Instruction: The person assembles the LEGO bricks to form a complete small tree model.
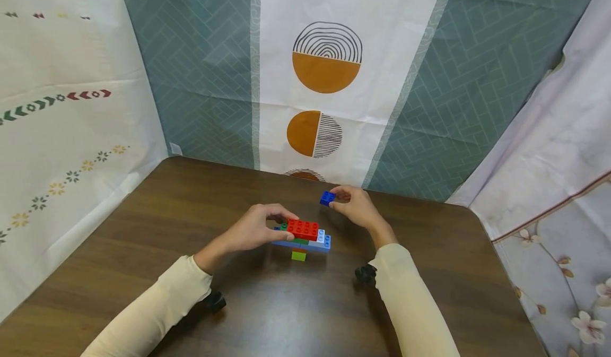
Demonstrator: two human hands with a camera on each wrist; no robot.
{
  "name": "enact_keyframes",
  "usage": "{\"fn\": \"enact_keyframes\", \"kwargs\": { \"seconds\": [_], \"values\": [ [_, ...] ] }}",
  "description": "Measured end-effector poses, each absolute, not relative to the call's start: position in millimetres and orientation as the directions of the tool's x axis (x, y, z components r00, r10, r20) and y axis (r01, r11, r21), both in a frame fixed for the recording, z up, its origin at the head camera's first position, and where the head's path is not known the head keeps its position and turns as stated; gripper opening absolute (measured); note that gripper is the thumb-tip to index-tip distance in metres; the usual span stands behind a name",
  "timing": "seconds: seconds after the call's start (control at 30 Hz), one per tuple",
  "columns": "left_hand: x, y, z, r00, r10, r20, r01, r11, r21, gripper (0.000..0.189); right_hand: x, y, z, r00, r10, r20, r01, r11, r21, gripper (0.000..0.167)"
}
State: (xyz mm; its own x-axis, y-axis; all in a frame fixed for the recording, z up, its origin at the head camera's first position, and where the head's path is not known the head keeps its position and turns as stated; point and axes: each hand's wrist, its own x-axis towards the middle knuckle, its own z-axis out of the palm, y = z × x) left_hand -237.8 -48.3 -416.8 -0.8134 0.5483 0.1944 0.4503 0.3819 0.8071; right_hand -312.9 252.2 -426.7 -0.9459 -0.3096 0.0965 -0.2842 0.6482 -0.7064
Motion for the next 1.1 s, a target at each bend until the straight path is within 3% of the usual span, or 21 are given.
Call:
{"fn": "enact_keyframes", "kwargs": {
  "seconds": [0.6,1.1],
  "values": [
    [-237.3,-48.9,-416.4,-0.807,0.556,0.2,0.456,0.371,0.809,0.039,-252.7,232.2,-382.5,-0.888,-0.417,0.197,-0.423,0.567,-0.707,0.036],
    [-238.5,-48.8,-418.3,-0.802,0.56,0.21,0.468,0.369,0.803,0.039,-217.7,214.9,-378.3,-0.845,-0.469,0.259,-0.499,0.513,-0.699,0.033]
  ]
}}
